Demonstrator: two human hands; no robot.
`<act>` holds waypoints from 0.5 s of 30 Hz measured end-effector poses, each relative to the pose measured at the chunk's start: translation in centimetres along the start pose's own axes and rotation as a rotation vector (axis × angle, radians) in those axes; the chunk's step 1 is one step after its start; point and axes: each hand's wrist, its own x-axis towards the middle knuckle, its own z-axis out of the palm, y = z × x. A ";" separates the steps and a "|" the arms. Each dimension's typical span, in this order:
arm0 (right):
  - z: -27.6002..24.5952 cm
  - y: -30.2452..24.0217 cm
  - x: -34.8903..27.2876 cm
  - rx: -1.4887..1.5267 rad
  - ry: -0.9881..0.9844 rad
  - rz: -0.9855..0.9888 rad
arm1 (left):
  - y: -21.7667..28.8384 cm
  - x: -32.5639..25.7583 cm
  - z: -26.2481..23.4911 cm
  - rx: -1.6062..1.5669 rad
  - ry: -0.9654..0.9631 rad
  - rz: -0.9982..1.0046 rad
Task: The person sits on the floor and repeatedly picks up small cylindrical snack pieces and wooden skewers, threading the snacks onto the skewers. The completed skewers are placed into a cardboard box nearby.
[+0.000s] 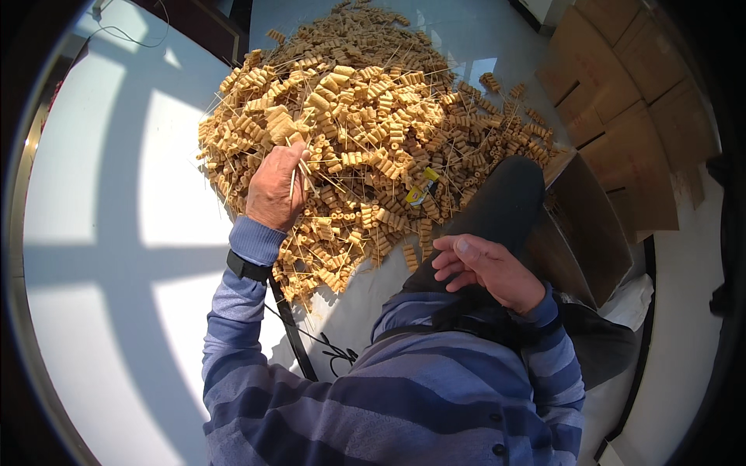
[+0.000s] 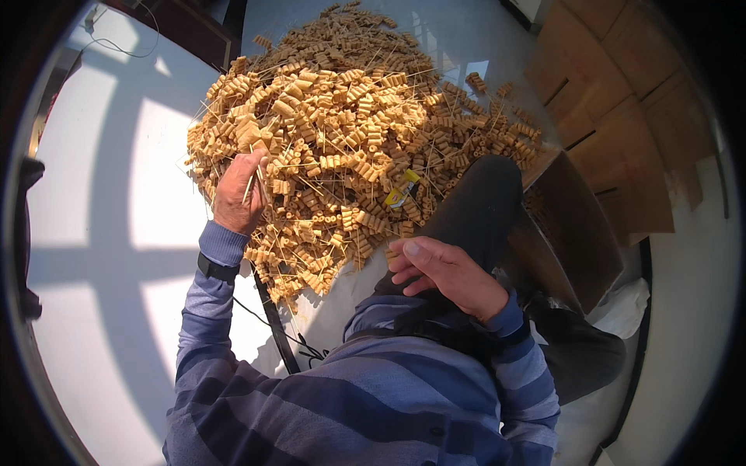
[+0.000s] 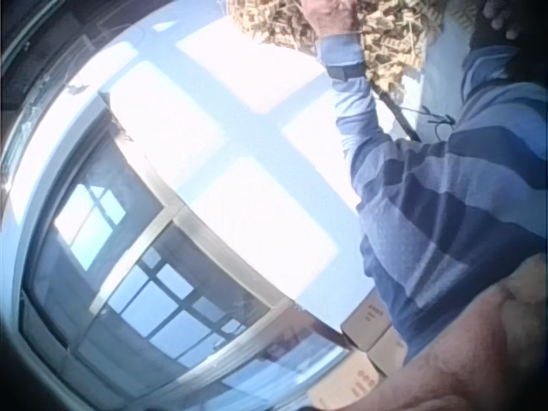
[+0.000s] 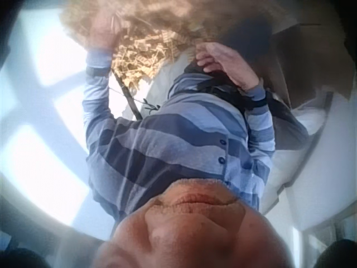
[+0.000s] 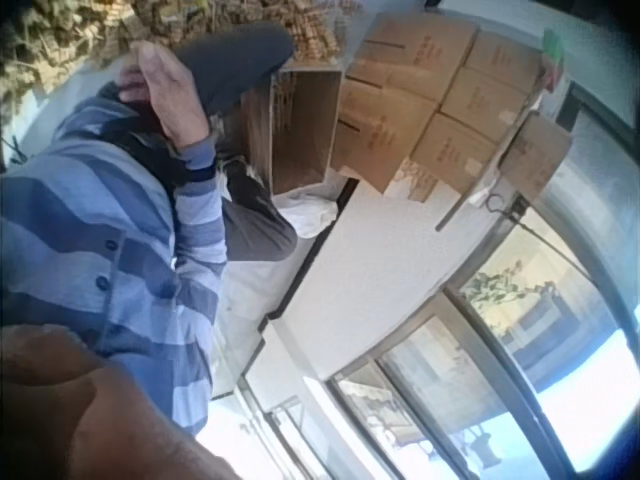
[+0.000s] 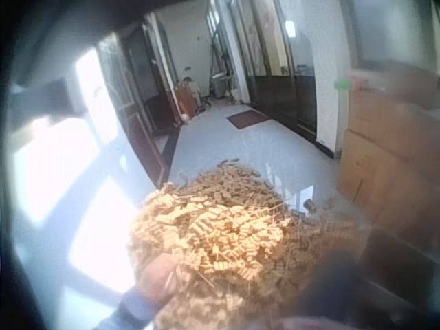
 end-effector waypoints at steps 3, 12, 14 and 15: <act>0.9 -1.0 3.5 0.168 -0.070 0.015 | 5.4 0.1 1.4 -0.126 -0.158 0.088; -1.6 -0.5 5.6 0.420 -0.089 -0.114 | 14.1 -0.2 7.0 -0.238 -0.325 0.431; -2.0 0.2 5.6 0.318 -0.077 -0.161 | 14.6 -0.5 7.7 -0.246 -0.368 0.415; -1.9 0.7 5.7 0.249 -0.082 -0.227 | 14.8 -0.6 7.9 -0.249 -0.342 0.424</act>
